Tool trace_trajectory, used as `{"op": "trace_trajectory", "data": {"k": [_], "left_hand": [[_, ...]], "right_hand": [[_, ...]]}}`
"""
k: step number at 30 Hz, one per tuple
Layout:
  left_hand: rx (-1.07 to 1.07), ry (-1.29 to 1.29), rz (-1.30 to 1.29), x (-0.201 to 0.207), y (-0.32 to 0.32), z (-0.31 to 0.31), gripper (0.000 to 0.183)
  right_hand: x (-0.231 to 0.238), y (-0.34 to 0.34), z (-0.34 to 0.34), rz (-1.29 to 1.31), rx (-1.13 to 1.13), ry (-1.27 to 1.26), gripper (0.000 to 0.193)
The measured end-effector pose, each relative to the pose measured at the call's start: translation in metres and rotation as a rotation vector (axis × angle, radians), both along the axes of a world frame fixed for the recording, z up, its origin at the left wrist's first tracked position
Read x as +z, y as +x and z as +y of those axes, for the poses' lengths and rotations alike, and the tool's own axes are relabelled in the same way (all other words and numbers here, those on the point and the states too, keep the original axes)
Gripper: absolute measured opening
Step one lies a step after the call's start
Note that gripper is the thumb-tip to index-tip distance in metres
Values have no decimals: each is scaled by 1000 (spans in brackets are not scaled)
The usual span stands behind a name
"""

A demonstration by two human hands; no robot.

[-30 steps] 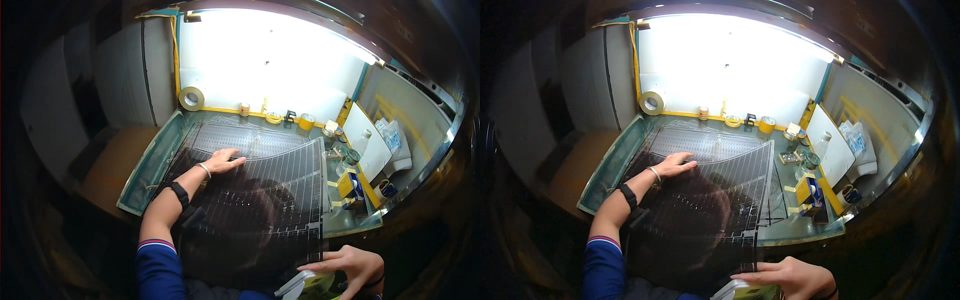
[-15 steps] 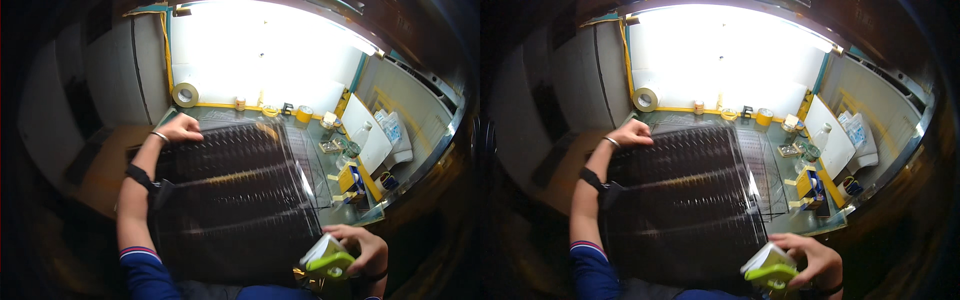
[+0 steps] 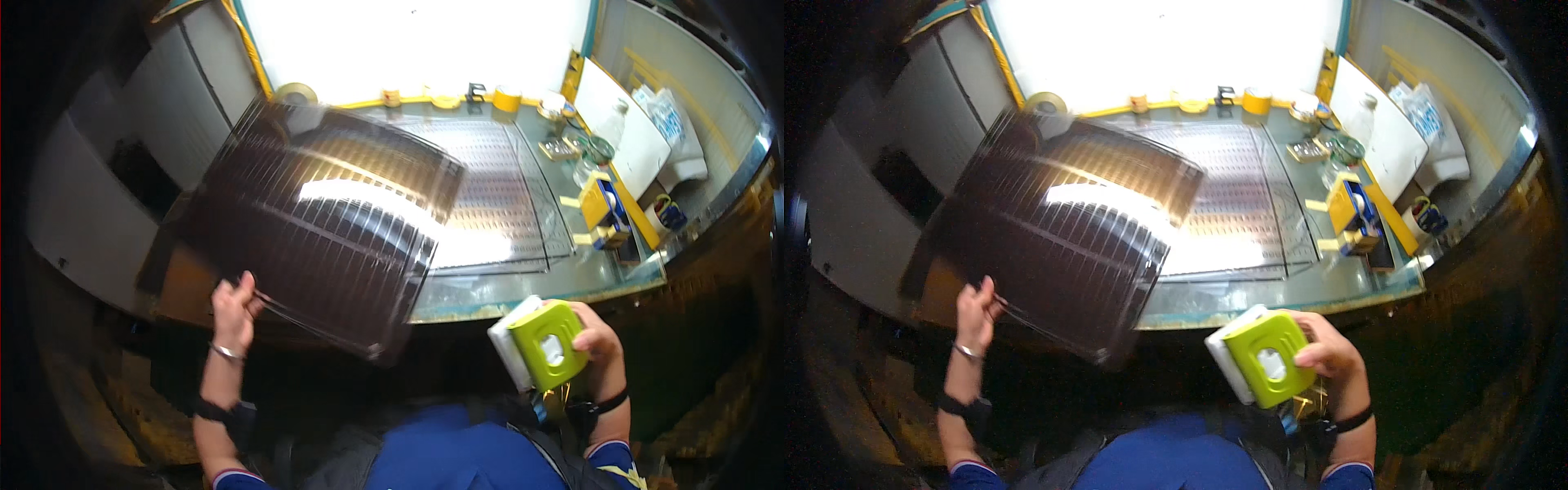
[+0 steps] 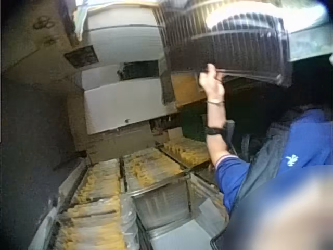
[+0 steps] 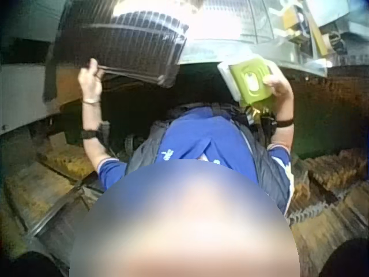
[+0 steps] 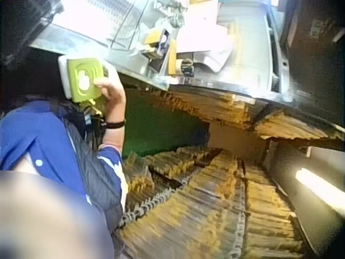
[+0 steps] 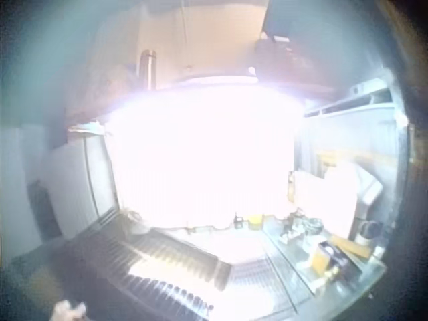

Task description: Manufacturing or repairing a solar panel components by cutting and marking the surface.

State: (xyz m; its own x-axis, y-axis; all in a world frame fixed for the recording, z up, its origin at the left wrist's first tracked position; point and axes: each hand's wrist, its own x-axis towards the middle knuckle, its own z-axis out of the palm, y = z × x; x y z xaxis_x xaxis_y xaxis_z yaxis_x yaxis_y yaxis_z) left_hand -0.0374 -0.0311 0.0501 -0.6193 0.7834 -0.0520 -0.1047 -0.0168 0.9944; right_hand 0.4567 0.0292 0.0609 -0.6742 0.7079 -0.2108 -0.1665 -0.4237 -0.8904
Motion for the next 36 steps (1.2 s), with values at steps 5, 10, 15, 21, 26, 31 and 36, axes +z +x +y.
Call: {"op": "trace_trajectory", "data": {"k": [5, 10, 15, 21, 26, 31, 36], "left_hand": [[148, 44, -265, -47, 70, -41, 9], [173, 47, -336, -55, 94, -48, 12], [26, 71, -619, -53, 142, -40, 21], [-446, -184, -509, -57, 214, -30, 13], [-463, -42, -472, -44, 212, -22, 12], [-495, -37, -432, -29, 214, -25, 12], [-532, -59, -444, -25, 215, -25, 12]], "right_hand": [[-41, -30, -5, 133, 135, -145, 77], [-49, -47, -8, 141, 196, -237, 69], [-49, -53, -13, 127, 243, -205, 71], [-42, -48, -23, 103, 171, -149, 75], [-35, -36, -34, 269, -437, -50, 61], [-36, -45, -37, 259, -558, -68, 50], [-35, -60, -38, 284, -494, -105, 50]]}}
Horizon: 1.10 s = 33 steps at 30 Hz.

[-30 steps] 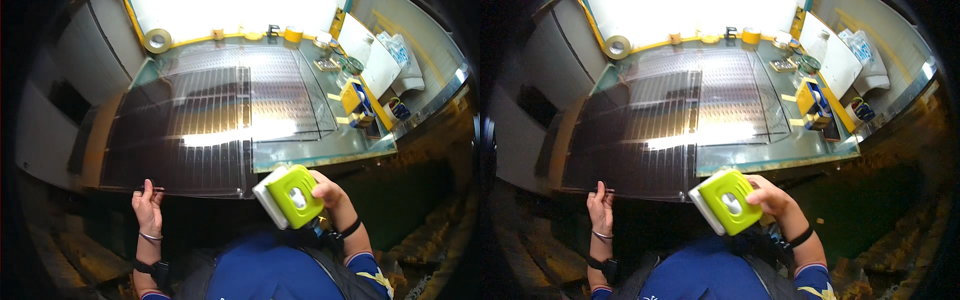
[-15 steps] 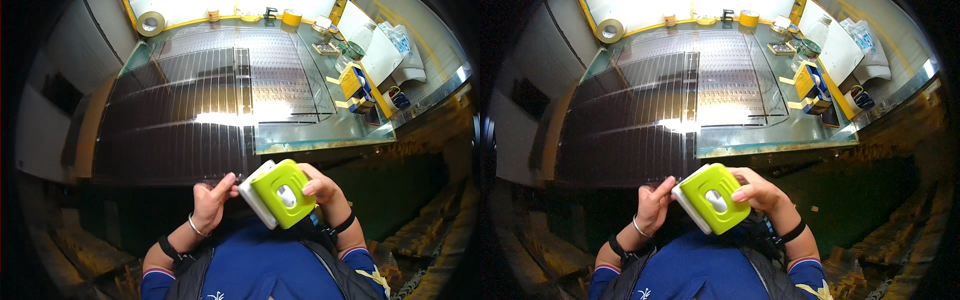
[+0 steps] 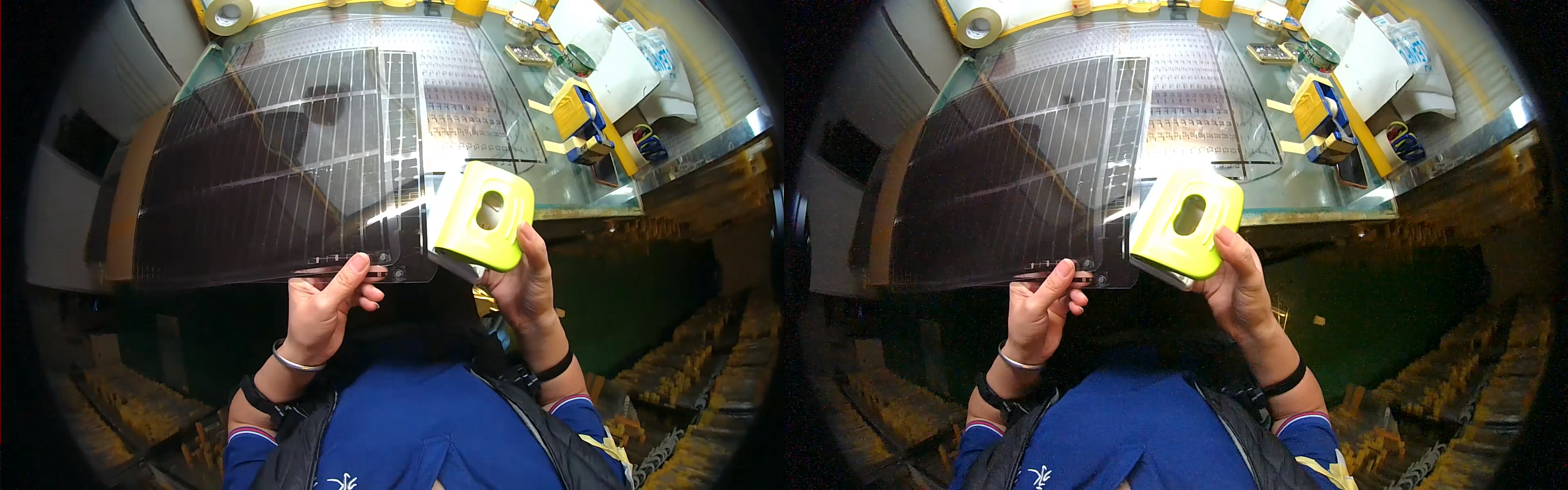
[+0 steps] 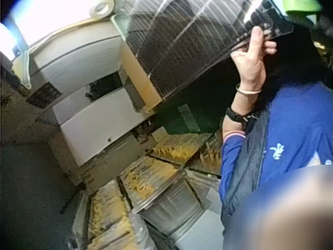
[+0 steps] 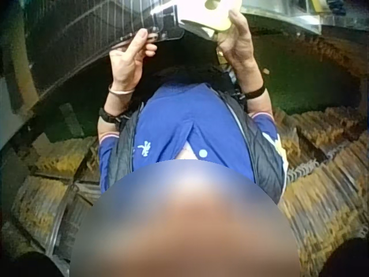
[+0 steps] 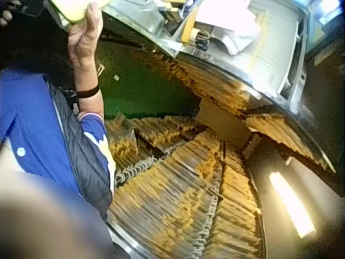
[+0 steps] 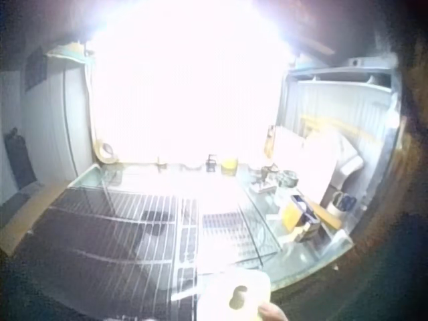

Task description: Manufacturing or repairing a solar panel components by cutting and marking the surface.

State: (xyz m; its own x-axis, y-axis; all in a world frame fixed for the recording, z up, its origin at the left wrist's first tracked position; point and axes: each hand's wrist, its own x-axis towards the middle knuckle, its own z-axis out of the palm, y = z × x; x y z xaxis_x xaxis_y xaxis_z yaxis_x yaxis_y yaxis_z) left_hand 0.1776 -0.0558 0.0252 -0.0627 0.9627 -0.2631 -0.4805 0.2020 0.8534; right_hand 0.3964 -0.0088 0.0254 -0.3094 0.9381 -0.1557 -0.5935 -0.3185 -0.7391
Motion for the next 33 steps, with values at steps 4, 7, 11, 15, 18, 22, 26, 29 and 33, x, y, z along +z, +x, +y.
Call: {"op": "trace_trajectory", "data": {"k": [4, 7, 11, 15, 18, 22, 26, 29, 33], "left_hand": [[2, 10, -5, 0, 2, -2, 12], [10, 2, 5, 1, 4, -1, 11], [23, -11, -7, 0, 7, -1, 12], [26, -18, -18, -2, 7, 0, 12], [4, 2, -91, -3, 6, 1, 14], [21, -17, -75, -3, 9, 1, 12], [33, -38, -38, -2, 11, 1, 11], [32, -32, -54, -3, 11, 2, 11], [4, -4, -104, -5, 7, 2, 13]], "right_hand": [[0, -9, 0, 71, 36, -23, 54], [0, -13, 0, 7, 31, -33, 65], [2, -16, -2, 19, 18, -27, 65], [3, -16, -3, 63, 30, -35, 57], [2, -16, -2, 56, 28, -38, 58], [2, -17, -2, 75, 23, -47, 58], [2, -17, -3, 83, 11, -36, 57], [0, -16, -3, 102, 18, -42, 56], [-6, -12, -2, 144, 5, -49, 45]]}}
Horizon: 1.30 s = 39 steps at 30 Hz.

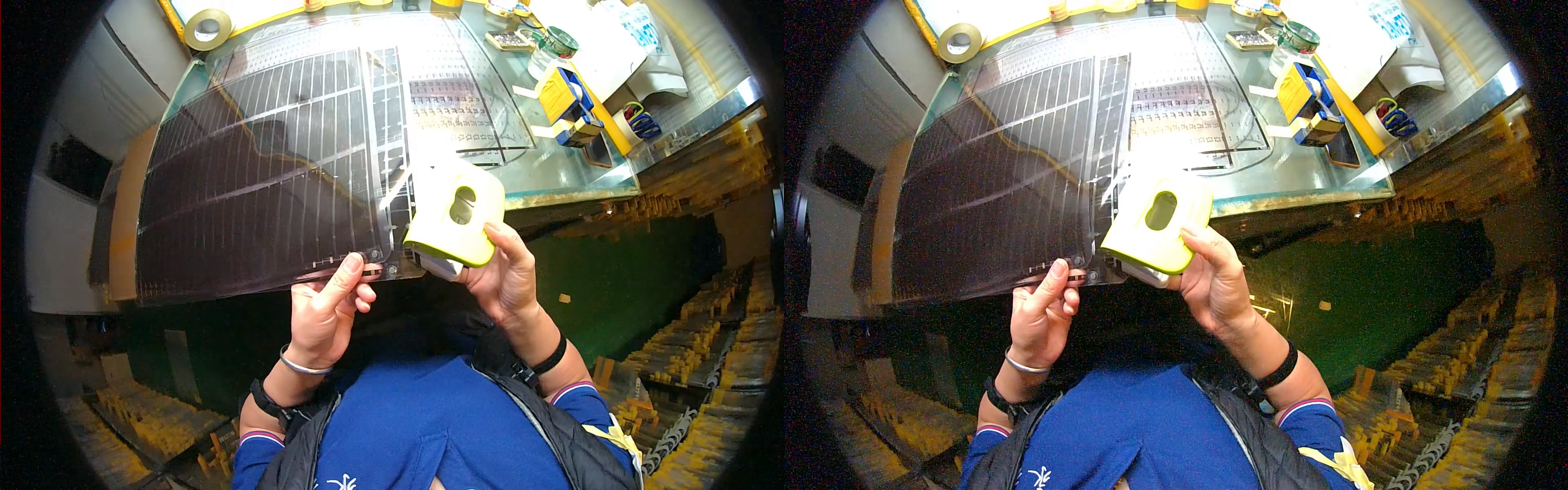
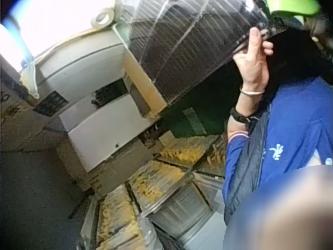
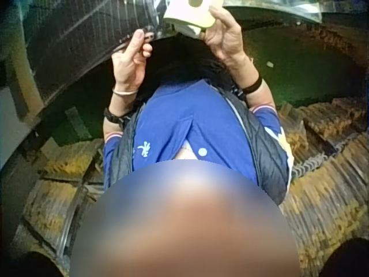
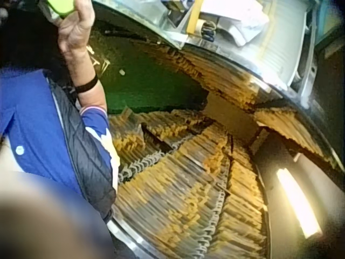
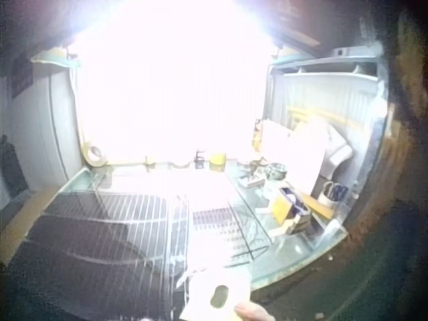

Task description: Manufacturing or repairing a solar panel components by cutting and marking the surface.

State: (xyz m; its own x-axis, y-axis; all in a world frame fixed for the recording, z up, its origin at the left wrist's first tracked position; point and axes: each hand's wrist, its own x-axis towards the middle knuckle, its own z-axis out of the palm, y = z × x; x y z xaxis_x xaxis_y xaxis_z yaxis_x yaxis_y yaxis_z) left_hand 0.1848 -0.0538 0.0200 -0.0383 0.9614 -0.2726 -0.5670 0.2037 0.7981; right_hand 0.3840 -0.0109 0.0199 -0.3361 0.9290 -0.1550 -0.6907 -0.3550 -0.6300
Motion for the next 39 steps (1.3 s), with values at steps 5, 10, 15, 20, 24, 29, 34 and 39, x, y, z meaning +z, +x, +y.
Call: {"op": "trace_trajectory", "data": {"k": [5, 10, 15, 20, 24, 29, 34, 39], "left_hand": [[5, -53, 53, -1, -2, -8, 11], [-92, -12, 197, -2, -12, -28, 15], [-138, 14, 185, -8, -21, -45, 11], [-167, 6, 224, -10, -23, -49, 11], [-165, -6, 232, -9, -23, -50, 11], [-173, 1, 220, -8, -22, -50, 11], [-179, -20, 226, -9, -22, -50, 10], [-197, 1, 243, -9, -24, -53, 10]], "right_hand": [[-1, 5, -3, -44, -22, -8, 41], [10, 11, 20, -147, -48, 83, 50], [15, 4, 48, -143, -112, 115, 56], [14, -2, 48, -123, -100, 123, 62], [12, -3, 46, -48, -115, 74, 53], [12, -6, 45, -48, -110, 98, 51], [8, -5, 45, -28, -126, 104, 47], [-2, -2, 44, -107, -182, 47, 39]]}}
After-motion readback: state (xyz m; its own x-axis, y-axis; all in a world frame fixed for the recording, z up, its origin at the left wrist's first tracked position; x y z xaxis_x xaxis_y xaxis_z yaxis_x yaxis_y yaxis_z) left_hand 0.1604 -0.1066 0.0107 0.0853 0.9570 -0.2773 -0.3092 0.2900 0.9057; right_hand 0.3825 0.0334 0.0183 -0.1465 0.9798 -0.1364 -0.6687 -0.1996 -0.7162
